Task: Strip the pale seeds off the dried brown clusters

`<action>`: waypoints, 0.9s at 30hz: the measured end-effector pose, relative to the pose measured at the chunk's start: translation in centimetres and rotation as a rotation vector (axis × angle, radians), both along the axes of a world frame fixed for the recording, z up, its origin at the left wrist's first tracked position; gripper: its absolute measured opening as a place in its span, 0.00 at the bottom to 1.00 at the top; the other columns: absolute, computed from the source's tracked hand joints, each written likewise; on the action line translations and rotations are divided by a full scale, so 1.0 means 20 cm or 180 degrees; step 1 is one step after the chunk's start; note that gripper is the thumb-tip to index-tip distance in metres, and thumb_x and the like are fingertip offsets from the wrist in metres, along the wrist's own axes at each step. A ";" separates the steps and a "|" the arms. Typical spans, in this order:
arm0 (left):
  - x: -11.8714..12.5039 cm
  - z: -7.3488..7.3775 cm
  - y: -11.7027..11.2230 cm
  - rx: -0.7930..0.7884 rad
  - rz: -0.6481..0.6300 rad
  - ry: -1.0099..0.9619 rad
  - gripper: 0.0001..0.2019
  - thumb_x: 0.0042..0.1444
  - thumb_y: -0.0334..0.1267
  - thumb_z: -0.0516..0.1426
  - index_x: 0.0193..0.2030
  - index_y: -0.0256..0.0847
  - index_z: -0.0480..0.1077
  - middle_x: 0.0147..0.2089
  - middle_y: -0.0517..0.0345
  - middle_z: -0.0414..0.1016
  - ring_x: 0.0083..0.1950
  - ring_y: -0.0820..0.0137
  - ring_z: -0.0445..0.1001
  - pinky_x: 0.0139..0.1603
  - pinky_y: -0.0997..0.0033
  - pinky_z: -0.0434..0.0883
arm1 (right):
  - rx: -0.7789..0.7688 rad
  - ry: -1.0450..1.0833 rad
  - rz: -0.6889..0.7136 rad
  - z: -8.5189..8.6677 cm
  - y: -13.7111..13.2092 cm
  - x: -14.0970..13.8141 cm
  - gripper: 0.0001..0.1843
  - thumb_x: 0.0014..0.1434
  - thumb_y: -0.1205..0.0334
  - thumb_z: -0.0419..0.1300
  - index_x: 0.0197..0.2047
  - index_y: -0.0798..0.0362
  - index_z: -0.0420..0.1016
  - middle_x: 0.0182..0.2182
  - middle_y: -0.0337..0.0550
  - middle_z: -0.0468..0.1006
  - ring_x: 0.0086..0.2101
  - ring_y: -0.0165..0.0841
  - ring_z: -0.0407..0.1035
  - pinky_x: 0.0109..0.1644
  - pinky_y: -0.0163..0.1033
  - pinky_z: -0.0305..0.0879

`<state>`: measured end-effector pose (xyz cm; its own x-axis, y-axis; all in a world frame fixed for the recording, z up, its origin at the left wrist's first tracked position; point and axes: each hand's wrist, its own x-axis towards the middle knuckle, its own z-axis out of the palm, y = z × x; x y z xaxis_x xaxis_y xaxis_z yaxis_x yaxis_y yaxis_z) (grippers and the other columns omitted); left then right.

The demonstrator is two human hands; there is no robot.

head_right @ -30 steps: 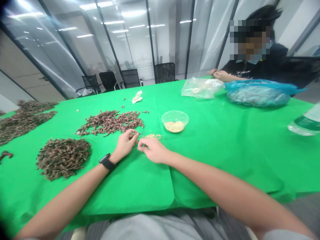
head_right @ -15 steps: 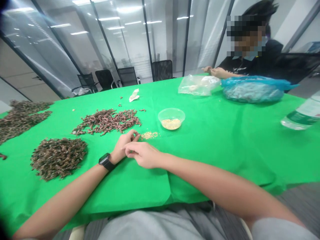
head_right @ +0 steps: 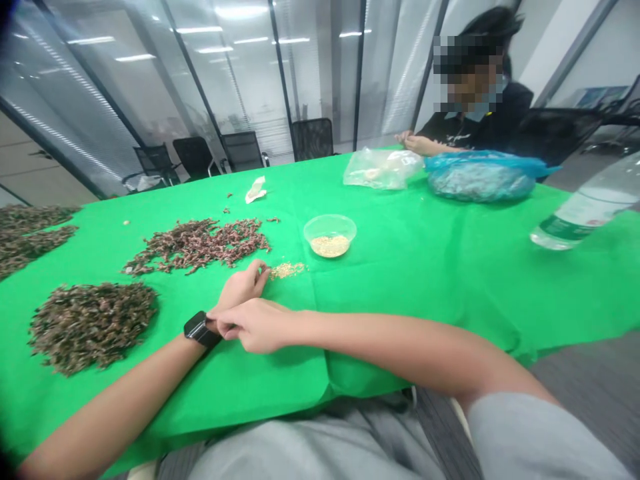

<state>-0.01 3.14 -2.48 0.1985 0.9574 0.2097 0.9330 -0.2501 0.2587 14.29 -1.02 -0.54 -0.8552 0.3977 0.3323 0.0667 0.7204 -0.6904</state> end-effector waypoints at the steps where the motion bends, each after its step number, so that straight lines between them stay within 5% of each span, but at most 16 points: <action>1: 0.00 0.00 0.00 -0.0012 0.0014 -0.0012 0.12 0.70 0.48 0.47 0.49 0.46 0.66 0.29 0.56 0.76 0.28 0.63 0.75 0.28 0.71 0.56 | 0.0024 -0.0017 -0.0017 0.00 0.00 -0.01 0.09 0.59 0.74 0.56 0.38 0.52 0.74 0.38 0.40 0.80 0.34 0.32 0.71 0.39 0.34 0.60; 10: -0.03 0.03 0.01 -0.0014 0.0171 0.0058 0.14 0.70 0.50 0.45 0.50 0.46 0.65 0.27 0.56 0.75 0.27 0.62 0.74 0.26 0.71 0.54 | 0.0011 0.0011 -0.0264 0.00 -0.03 -0.14 0.07 0.60 0.73 0.59 0.38 0.51 0.73 0.43 0.42 0.82 0.44 0.37 0.76 0.45 0.35 0.64; 19: -0.07 0.08 0.00 -0.0037 0.0359 0.0263 0.15 0.71 0.49 0.44 0.52 0.45 0.64 0.31 0.51 0.79 0.32 0.58 0.78 0.29 0.69 0.58 | 0.0286 0.0005 -0.0289 0.01 -0.07 -0.16 0.08 0.62 0.73 0.56 0.40 0.50 0.70 0.63 0.44 0.73 0.55 0.38 0.73 0.52 0.37 0.67; 27: -0.12 0.16 -0.10 -0.0234 0.0522 0.0896 0.17 0.72 0.49 0.41 0.54 0.43 0.63 0.32 0.50 0.80 0.34 0.54 0.80 0.31 0.67 0.64 | 0.0579 0.0064 -0.0122 0.02 -0.11 -0.15 0.07 0.63 0.72 0.53 0.40 0.51 0.70 0.67 0.42 0.67 0.51 0.35 0.76 0.50 0.37 0.71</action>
